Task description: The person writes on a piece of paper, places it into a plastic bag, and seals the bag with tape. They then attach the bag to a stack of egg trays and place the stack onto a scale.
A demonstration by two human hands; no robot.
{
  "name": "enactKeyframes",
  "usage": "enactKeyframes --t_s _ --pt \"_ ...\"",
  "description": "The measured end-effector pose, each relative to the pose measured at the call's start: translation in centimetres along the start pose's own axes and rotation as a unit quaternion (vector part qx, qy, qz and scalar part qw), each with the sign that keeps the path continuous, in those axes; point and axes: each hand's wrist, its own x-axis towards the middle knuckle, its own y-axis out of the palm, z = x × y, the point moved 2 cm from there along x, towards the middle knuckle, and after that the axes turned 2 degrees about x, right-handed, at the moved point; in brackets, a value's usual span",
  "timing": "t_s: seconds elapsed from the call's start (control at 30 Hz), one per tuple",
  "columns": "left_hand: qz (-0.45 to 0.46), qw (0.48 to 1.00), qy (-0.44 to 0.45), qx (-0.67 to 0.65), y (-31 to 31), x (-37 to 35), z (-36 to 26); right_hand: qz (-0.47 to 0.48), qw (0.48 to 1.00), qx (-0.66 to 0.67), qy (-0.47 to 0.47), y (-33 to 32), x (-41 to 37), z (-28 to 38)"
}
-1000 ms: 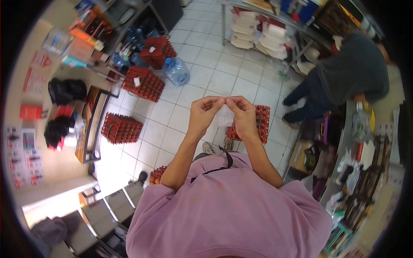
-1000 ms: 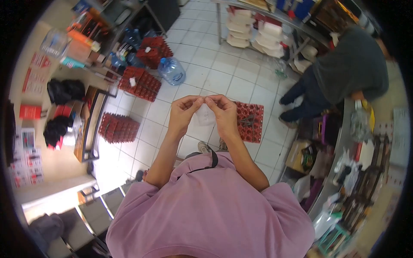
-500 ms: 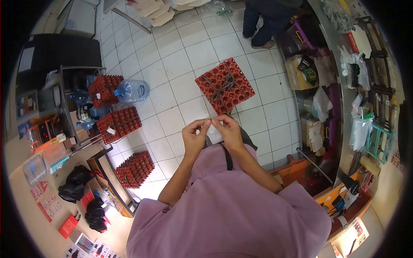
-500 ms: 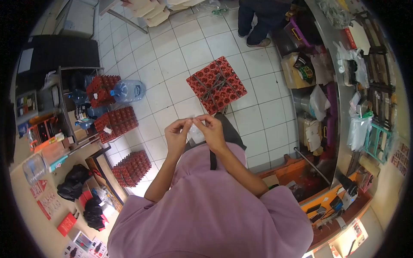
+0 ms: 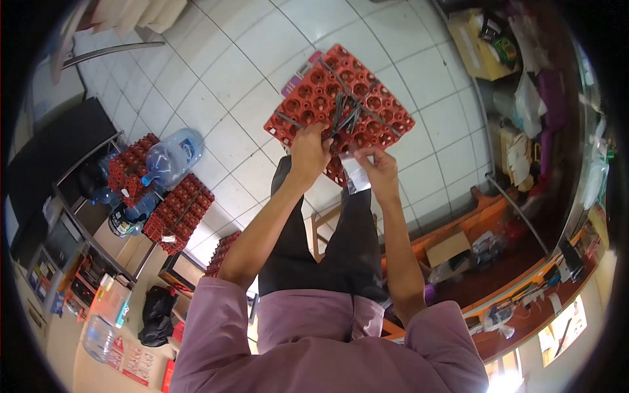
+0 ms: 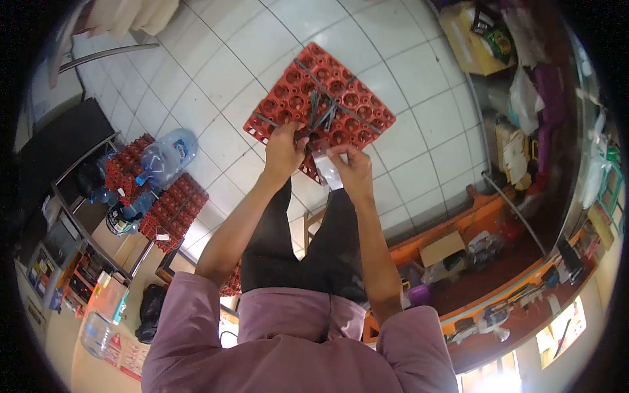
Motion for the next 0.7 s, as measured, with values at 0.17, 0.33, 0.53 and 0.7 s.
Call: enactKeyframes --t_s 0.17,0.33,0.53,0.7 --pt "0.140 0.982 -0.125 -0.029 1.0 2.0 0.2 -0.035 0.997 0.063 0.022 0.7 2.9 -3.9" --pt "0.086 0.994 -0.057 -0.049 2.1 2.8 0.1 -0.014 0.995 0.080 0.061 0.5 4.6 -2.8" --pt "0.083 0.995 -0.047 -0.043 3.2 3.4 -0.9 0.001 0.995 0.092 0.032 -0.6 5.6 -3.0" --pt "-0.047 0.998 -0.010 -0.029 2.6 3.7 -2.6 0.001 0.995 0.095 0.032 -1.9 5.1 -2.9"
